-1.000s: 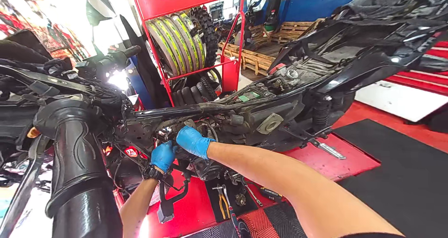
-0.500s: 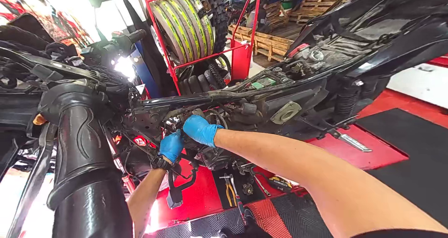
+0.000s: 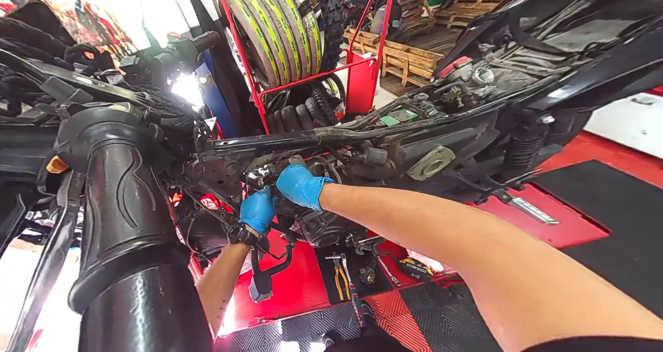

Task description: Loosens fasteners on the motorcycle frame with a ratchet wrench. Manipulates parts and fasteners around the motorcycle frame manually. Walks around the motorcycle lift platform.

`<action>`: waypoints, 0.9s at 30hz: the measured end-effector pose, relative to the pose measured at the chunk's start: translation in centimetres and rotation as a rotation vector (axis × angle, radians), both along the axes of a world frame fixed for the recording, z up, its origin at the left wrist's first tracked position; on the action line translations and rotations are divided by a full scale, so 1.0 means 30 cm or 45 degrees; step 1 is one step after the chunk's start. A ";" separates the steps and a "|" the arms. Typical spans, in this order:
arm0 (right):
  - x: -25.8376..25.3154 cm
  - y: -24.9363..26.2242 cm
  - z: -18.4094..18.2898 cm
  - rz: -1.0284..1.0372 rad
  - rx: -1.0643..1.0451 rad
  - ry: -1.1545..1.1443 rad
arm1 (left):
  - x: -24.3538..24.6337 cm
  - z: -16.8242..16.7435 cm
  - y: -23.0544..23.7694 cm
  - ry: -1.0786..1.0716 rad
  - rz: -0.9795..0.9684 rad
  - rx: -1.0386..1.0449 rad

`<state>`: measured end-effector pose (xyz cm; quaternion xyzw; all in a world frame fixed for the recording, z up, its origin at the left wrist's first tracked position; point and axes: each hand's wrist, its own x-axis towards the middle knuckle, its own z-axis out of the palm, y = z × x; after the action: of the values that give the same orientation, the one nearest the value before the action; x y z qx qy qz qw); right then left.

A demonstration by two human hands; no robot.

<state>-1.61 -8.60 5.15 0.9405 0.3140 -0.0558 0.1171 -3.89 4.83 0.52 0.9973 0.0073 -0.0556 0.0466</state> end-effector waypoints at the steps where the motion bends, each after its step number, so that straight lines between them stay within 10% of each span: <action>1: -0.004 0.003 0.007 0.007 -0.021 0.024 | -0.001 -0.001 0.002 0.007 0.001 -0.002; 27: 0.002 0.006 0.034 -0.051 0.002 0.069 | 0.015 0.006 0.001 0.029 -0.003 -0.008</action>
<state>-1.56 -8.42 6.16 0.9449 0.2982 -0.0833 0.1064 -3.44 4.85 0.69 0.9965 0.0066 -0.0669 0.0495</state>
